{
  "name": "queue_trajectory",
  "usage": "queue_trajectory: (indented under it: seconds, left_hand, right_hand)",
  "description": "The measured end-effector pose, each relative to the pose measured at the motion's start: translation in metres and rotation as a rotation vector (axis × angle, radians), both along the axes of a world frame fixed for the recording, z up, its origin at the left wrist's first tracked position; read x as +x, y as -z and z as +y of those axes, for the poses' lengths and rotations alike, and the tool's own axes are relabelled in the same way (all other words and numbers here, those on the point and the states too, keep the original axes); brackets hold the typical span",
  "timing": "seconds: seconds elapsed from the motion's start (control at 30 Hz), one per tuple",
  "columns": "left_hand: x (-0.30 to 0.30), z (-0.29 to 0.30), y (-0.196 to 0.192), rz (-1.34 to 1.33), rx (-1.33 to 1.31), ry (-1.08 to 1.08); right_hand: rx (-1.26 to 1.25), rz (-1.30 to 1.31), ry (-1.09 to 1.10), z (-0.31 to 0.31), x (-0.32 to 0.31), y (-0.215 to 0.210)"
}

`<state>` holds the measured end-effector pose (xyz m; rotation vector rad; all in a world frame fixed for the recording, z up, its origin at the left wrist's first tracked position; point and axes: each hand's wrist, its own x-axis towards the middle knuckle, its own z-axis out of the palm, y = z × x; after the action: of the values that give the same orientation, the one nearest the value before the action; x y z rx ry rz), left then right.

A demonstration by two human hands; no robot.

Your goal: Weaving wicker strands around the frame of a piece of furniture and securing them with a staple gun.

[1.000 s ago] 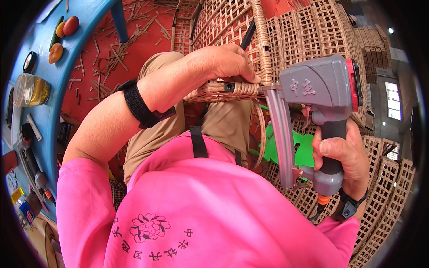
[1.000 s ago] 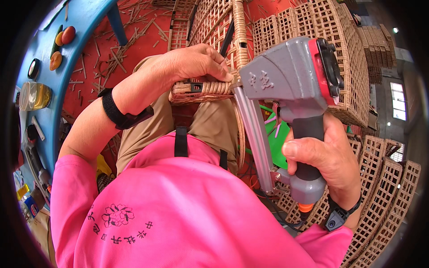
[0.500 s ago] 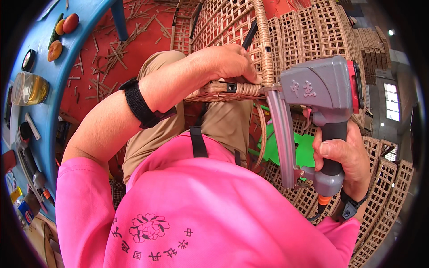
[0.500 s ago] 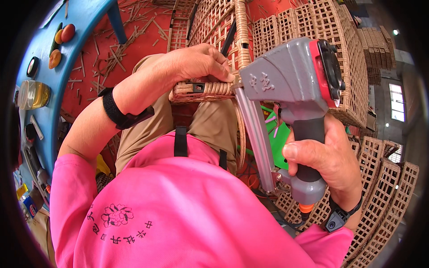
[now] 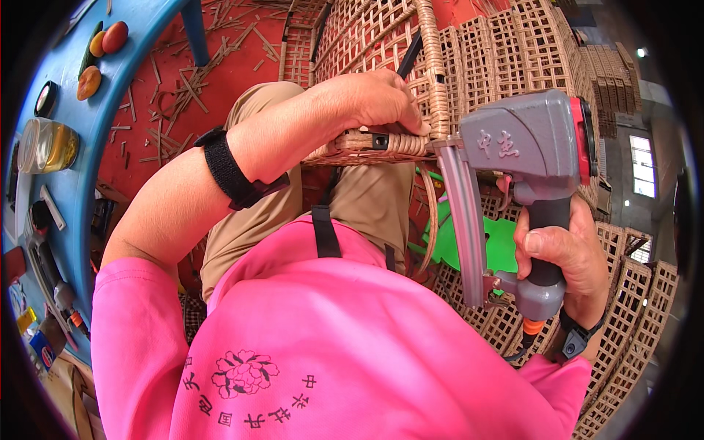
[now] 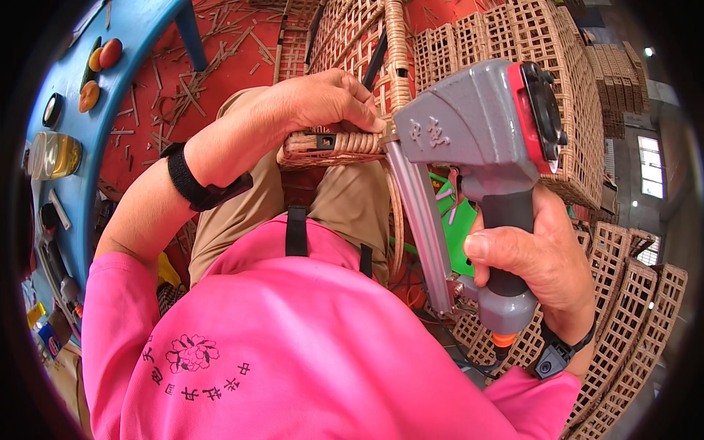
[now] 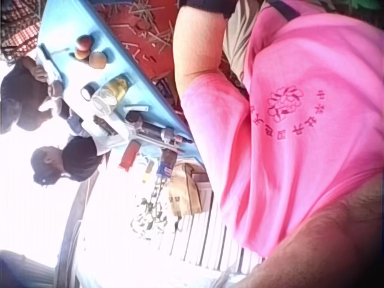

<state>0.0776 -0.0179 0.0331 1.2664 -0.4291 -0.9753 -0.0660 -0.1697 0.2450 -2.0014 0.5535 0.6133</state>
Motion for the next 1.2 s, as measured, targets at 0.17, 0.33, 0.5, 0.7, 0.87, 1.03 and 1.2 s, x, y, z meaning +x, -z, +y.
queue_trajectory:
  seconds: [0.17,0.33,0.5,0.7,0.87,1.03,1.2]
  left_hand:
    - [0.001,-0.002,-0.003,-0.011,-0.021,0.027]
    - [0.0,0.005,-0.007,-0.03,0.035,-0.006]
    - [0.0,0.003,-0.006,-0.022,0.028,-0.007]
    - [-0.001,0.001,-0.007,-0.04,0.025,-0.024]
    - [-0.001,0.003,-0.006,-0.053,0.037,-0.024]
    - [0.0,0.0,-0.004,-0.026,0.022,-0.025]
    - [0.0,0.001,-0.004,-0.043,0.015,-0.029]
  right_hand:
    - [-0.012,-0.007,0.025,0.002,-0.004,-0.006]
    - [0.026,-0.003,0.041,-0.005,-0.003,0.001]
    - [0.039,-0.045,0.061,-0.002,-0.005,0.001]
    - [0.02,-0.032,0.056,-0.003,-0.006,-0.002]
    - [0.014,-0.021,0.03,0.0,-0.003,0.001]
    - [-0.027,0.002,-0.035,0.001,0.006,-0.003]
    - [-0.106,0.067,-0.092,0.003,0.011,-0.007]
